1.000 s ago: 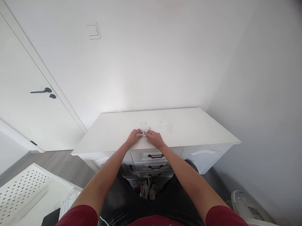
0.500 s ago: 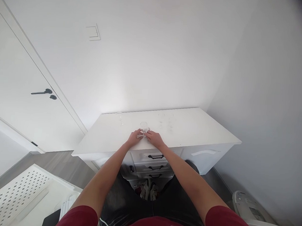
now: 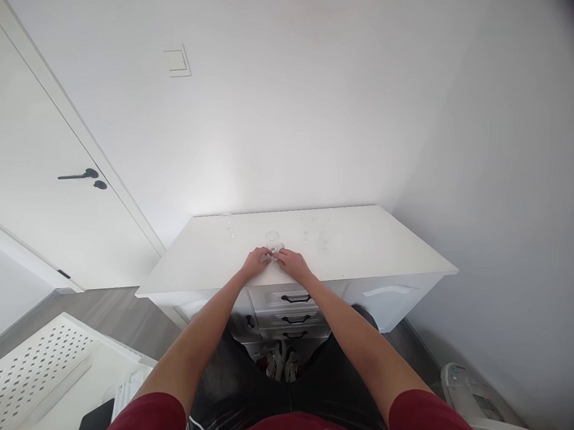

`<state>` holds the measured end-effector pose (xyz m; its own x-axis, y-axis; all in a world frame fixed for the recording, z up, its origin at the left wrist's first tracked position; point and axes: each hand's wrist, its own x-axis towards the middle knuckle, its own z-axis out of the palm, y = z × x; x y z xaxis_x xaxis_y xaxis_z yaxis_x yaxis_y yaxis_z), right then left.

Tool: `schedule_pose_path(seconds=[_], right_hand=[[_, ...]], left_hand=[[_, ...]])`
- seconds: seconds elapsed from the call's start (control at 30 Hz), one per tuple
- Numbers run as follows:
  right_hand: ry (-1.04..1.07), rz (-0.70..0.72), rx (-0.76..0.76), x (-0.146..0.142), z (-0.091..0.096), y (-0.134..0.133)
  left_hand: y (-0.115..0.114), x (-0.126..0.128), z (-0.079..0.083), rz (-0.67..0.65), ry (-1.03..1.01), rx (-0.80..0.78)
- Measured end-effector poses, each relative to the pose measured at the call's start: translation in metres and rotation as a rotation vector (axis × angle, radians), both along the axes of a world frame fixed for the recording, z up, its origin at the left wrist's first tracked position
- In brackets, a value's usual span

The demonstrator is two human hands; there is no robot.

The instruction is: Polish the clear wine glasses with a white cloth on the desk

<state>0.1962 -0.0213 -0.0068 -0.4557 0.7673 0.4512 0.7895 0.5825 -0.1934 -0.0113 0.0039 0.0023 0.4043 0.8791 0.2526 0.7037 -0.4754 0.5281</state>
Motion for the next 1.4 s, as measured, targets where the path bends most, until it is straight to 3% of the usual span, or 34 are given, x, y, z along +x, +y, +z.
schedule_pose_path(seconds=[0.27, 0.47, 0.67, 0.87, 1.13, 1.4], right_hand=[[0.031, -0.032, 0.08, 0.001, -0.003, -0.001], [-0.009, 0.019, 0.004, 0.0, -0.002, 0.002], [0.048, -0.012, 0.072, 0.001, 0.0, -0.002], [0.015, 0.035, -0.003, -0.001, -0.001, 0.002], [0.1, -0.006, 0.047, 0.001, -0.003, 0.0], [0.049, 0.158, -0.007, 0.0, -0.002, 0.0]], left_hand=[[-0.001, 0.001, -0.001, 0.002, 0.033, -0.009], [0.004, 0.0, -0.004, -0.007, 0.02, 0.018], [-0.001, 0.002, 0.0, 0.003, 0.043, 0.006], [-0.002, 0.0, 0.001, 0.01, 0.035, -0.021], [-0.001, 0.001, -0.001, -0.003, 0.024, -0.01], [0.007, 0.0, -0.011, 0.021, 0.034, 0.028]])
